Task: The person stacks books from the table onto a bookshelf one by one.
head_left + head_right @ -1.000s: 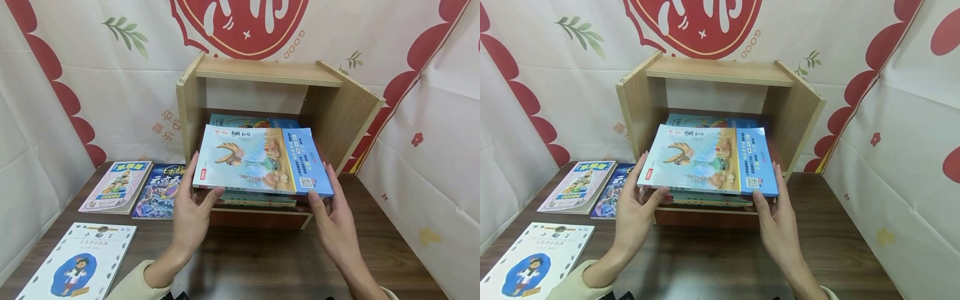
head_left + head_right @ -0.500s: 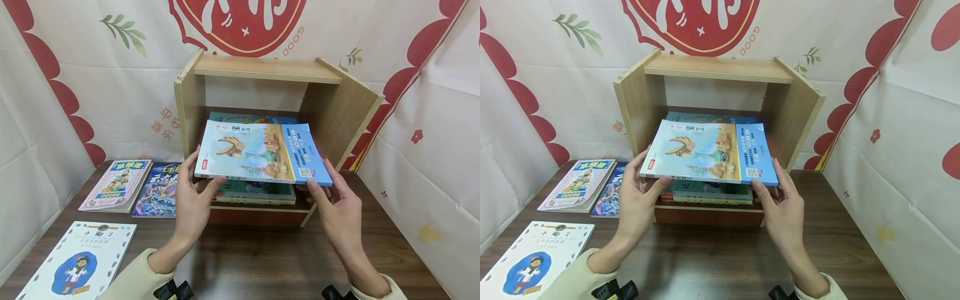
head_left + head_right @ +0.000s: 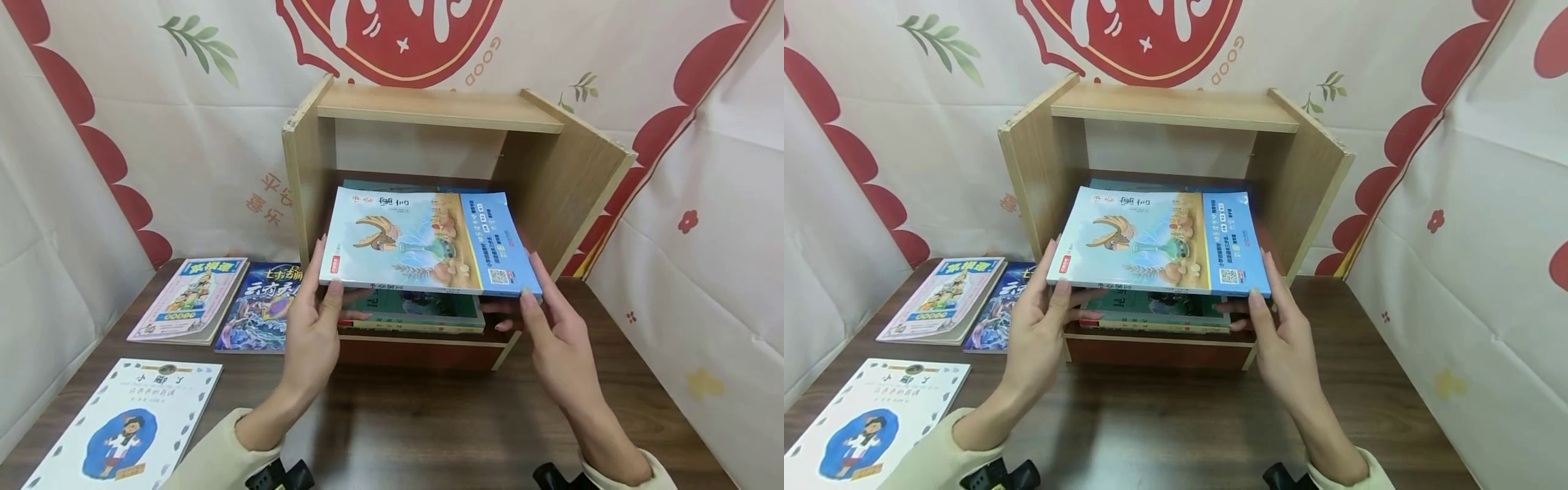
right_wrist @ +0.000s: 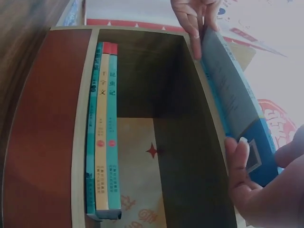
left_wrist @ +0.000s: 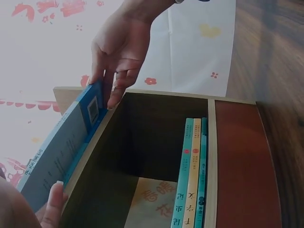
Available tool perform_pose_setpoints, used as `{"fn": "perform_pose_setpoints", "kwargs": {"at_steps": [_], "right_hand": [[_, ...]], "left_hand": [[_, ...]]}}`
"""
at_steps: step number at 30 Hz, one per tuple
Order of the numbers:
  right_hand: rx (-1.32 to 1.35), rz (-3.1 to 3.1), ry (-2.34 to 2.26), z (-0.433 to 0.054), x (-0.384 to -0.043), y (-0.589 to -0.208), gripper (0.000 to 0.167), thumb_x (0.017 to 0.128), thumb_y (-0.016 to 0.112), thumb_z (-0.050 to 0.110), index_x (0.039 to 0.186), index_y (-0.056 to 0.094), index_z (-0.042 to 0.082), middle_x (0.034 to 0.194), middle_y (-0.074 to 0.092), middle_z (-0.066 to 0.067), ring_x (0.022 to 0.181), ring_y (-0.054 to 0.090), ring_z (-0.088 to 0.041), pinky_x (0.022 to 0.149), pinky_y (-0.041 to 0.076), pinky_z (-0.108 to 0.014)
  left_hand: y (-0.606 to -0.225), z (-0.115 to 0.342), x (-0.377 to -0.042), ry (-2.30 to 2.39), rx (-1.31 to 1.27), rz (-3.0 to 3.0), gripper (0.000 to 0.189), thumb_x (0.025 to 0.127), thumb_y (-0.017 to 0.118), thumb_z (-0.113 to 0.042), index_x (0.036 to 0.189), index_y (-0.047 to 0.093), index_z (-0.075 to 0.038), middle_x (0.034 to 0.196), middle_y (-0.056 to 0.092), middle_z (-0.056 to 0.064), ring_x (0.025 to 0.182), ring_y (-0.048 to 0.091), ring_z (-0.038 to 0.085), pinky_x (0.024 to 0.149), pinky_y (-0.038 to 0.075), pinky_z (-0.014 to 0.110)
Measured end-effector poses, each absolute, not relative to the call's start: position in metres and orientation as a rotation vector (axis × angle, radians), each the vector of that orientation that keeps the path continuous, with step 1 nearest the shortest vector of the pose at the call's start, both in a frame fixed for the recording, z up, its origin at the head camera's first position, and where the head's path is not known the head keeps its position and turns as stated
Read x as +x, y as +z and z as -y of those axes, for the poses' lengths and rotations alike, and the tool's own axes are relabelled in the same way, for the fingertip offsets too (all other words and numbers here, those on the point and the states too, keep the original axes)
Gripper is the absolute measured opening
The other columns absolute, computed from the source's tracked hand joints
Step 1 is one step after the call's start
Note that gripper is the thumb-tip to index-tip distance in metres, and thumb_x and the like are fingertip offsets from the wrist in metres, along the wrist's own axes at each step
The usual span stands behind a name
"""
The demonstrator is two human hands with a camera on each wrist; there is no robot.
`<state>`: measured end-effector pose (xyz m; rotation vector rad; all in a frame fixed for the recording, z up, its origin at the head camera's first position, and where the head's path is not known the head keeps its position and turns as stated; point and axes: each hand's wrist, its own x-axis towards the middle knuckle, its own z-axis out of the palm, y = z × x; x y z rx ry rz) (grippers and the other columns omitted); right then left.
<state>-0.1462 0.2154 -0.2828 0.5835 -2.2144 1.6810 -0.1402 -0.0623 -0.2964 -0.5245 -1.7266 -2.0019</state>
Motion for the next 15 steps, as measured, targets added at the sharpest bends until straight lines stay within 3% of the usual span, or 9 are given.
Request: {"fn": "perform_pose_setpoints", "kwargs": {"at_steps": [5,15], "right_hand": [[0.461,2.28,1.634,-0.21,-0.141,-0.282,0.052,0.104,0.039,0.026,0.152,0.019,0.033,0.146,0.039,-0.013,0.1,0.064,-0.017,0.075,0.055,-0.023],[0.362,2.287,1.614,-0.202,-0.127,-0.278,0.055,0.103,0.043,0.028,0.152,0.018,0.036,0.143,0.042,-0.01,0.096,0.066,-0.017,0.077,0.053,-0.022]], "left_hand": [[-0.295,0.063,-0.139,-2.039,-0.5,1.734,0.053,0.105,0.034,-0.014,0.154,0.015,-0.016,0.149,0.032,0.0,0.104,0.064,0.025,0.075,0.057,0.041],[-0.294,0.062,-0.133,-2.036,-0.509,1.753,0.053,0.106,0.033,-0.018,0.155,0.012,-0.017,0.156,0.02,-0.003,0.105,0.064,0.027,0.073,0.057,0.041]]}}
